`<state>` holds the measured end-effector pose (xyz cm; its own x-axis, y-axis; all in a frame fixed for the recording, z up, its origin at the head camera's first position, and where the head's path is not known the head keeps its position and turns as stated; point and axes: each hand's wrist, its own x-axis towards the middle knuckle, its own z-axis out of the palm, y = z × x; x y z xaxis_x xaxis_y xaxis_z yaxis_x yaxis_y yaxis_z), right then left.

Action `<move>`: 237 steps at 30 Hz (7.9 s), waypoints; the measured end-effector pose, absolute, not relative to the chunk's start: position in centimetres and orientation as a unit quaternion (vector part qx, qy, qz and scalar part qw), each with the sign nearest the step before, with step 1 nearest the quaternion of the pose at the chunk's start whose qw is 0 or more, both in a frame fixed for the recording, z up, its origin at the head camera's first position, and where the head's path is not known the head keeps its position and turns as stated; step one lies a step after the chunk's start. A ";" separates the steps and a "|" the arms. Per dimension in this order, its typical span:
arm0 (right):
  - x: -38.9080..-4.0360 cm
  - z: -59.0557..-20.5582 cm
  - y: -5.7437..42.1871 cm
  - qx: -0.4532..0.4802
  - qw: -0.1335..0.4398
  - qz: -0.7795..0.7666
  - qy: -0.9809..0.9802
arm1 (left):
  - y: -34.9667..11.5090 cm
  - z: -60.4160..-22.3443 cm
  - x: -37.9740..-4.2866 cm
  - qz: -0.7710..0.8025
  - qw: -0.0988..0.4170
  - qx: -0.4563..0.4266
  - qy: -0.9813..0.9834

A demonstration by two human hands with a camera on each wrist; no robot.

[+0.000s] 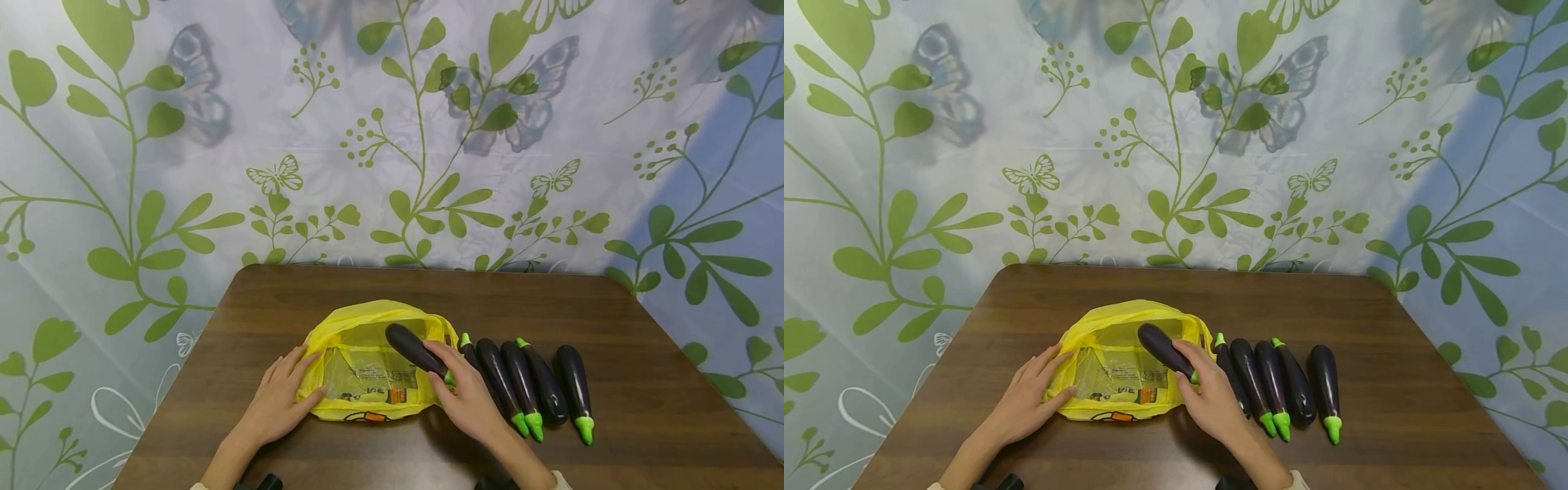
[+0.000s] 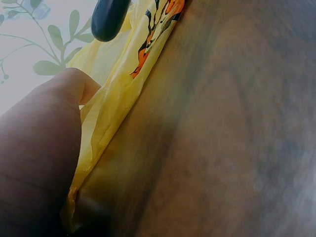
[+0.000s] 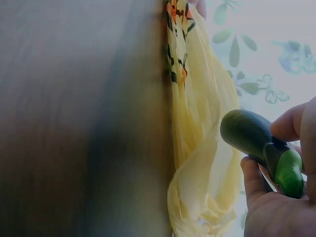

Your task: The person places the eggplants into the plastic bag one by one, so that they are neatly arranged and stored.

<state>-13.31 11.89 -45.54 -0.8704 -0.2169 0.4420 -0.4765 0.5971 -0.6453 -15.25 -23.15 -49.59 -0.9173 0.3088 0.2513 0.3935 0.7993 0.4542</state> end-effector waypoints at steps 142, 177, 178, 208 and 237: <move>-13.6 -49.0 0.9 0.339 -0.018 0.433 -0.835 | -23.1 -49.1 -15.2 -0.274 0.055 -0.163 -0.946; -13.3 -49.0 0.8 0.372 0.002 0.329 -0.868 | -23.1 -49.0 -15.0 -0.259 0.079 -0.193 -0.943; -13.3 -49.0 0.8 0.372 0.000 0.331 -0.867 | -23.1 -49.0 -15.0 -0.259 0.079 -0.195 -0.943; -13.4 -49.1 1.1 0.368 0.024 0.400 -0.839 | -23.1 -49.1 -15.0 -0.276 0.068 -0.193 -0.939; -13.1 -48.8 2.7 0.346 0.019 0.463 -0.816 | -23.1 -49.3 -15.0 -0.272 0.078 -0.192 -0.940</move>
